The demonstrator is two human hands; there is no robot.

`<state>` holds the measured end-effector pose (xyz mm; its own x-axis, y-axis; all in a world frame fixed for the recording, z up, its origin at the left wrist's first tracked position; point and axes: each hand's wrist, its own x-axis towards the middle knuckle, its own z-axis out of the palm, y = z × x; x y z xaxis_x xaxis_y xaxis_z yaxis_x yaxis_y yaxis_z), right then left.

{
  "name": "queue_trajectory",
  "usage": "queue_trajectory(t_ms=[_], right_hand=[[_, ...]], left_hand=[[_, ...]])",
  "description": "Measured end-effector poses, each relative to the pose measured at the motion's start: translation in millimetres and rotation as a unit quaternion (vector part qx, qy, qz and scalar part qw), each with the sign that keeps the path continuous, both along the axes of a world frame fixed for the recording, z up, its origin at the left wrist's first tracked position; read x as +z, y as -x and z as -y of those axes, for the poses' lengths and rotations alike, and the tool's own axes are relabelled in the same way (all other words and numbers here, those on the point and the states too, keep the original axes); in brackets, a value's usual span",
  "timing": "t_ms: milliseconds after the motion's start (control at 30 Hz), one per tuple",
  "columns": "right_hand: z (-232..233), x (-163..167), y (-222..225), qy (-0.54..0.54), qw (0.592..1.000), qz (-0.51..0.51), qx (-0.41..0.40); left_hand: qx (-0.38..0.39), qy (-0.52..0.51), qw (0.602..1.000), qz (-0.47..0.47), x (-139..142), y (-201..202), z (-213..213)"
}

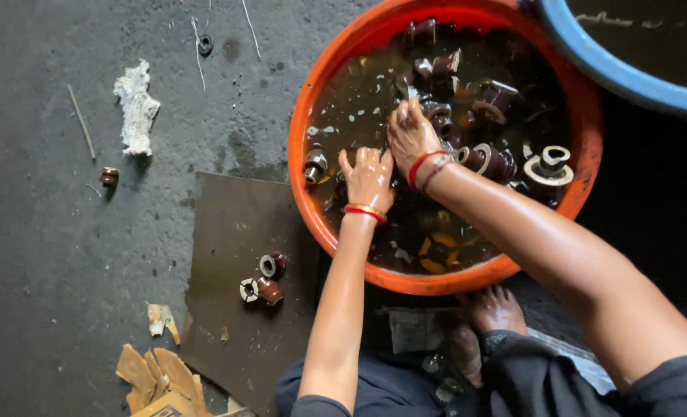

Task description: The person sits on the floor and scrubs small brown ceramic insulator parts in a red basin of dirty water using a gray abrasive pad, rubbing each piece by hand, then places the cleaned pieces on a board and cardboard beside the basin. At the end they set the pad down and wipe their hands on a cloth.

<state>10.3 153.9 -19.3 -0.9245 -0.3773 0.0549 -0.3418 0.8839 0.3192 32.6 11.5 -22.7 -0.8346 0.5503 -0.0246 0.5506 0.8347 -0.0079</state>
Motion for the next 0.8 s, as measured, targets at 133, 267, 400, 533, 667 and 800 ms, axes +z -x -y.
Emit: queue_trajectory(t_ms=[133,267,400,533,667,800], right_hand=[[-12.3,12.4,-4.6,0.129,0.970,0.205,0.021],[-17.6,25.3,-43.5,0.075,0.992,0.105,0.009],[-13.7,27.3,-80.8,0.064,0.992,-0.102,-0.029],[-27.1,25.5,-75.0,0.194,0.979,0.066,-0.005],[-51.8,24.2,-51.3,0.445,0.877,0.168,-0.063],[-65.3,22.4,-35.7,0.745,0.639,0.168,-0.093]], left_hand=[[0.090,0.031,0.992,0.086,-3.3,14.1,-0.1],[0.075,0.115,0.988,0.067,-15.5,30.4,-18.6],[0.071,0.131,0.980,0.133,-14.2,43.5,-28.8],[0.068,0.115,0.974,0.182,1.9,50.1,-8.6],[0.163,-0.212,0.929,0.254,14.7,46.7,26.7],[0.144,-0.572,0.731,0.343,25.0,25.4,45.5]])
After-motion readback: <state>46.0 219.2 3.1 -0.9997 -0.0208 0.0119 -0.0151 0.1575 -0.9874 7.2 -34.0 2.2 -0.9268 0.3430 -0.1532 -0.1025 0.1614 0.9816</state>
